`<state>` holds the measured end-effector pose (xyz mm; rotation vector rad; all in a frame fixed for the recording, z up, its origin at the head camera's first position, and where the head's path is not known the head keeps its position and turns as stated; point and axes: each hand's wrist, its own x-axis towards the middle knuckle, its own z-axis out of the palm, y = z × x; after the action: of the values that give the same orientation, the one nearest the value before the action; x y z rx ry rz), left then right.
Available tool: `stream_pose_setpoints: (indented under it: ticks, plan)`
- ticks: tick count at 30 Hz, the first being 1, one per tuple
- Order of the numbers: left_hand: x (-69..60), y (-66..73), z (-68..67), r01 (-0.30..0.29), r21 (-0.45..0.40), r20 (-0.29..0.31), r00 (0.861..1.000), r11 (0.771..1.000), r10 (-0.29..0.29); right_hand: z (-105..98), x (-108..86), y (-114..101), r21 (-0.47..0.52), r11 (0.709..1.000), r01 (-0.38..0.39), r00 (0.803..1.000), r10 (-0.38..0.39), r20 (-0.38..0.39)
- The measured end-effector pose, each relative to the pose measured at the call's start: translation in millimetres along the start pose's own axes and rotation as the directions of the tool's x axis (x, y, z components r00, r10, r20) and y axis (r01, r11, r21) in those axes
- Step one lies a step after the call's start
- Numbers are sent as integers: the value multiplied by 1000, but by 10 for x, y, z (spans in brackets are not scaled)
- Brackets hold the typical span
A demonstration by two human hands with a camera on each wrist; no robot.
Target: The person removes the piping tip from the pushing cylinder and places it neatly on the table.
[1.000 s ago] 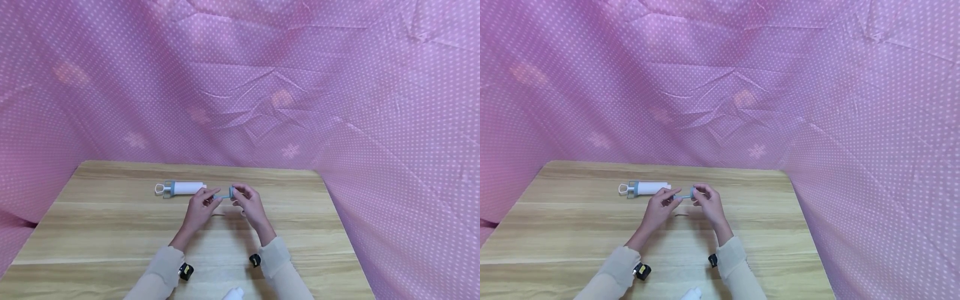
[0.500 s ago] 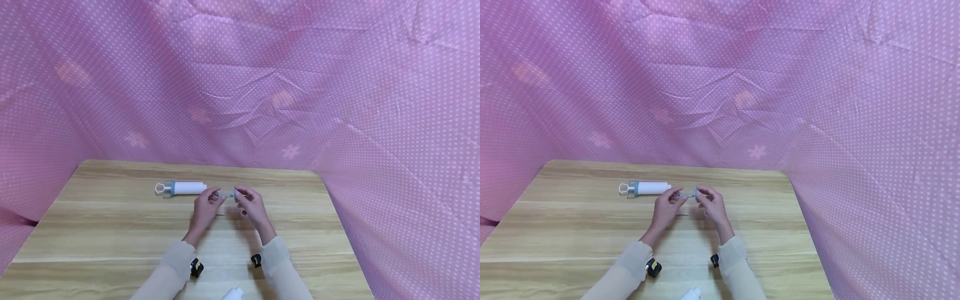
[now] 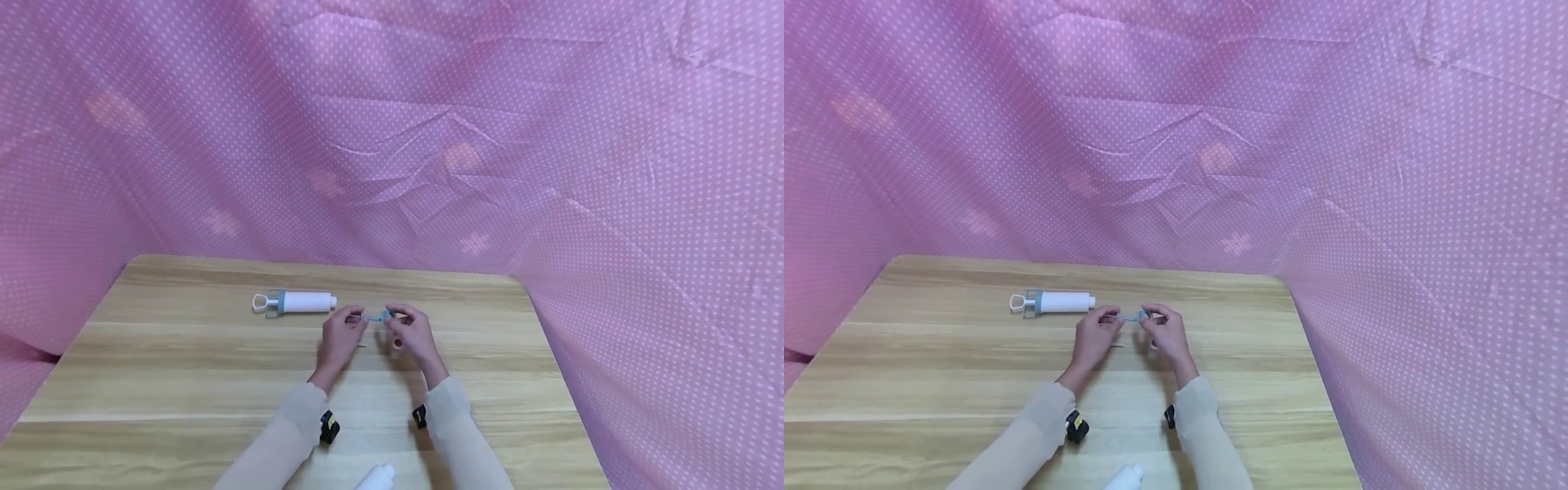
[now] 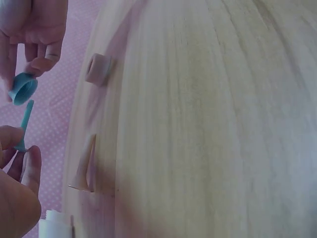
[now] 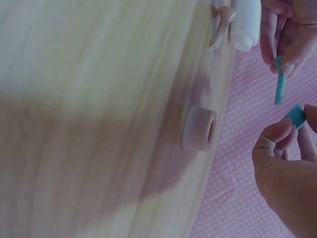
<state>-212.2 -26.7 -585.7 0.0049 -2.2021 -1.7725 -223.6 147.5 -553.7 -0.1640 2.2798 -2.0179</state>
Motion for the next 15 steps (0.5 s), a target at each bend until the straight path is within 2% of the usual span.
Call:
stream_pose_setpoints:
  ticks: [3,6,15]
  plan:
    - [50,-24,21,1,11,-33,999,1000,-1,-7,42,26,-4,1000,7,1000,-7,-5]
    - [93,-30,34,27,10,-50,998,1000,-26,-7,90,62,-26,1000,11,1000,-12,-16]
    - [192,-52,62,130,48,-27,991,990,-128,28,225,107,-175,984,38,998,-46,-38]
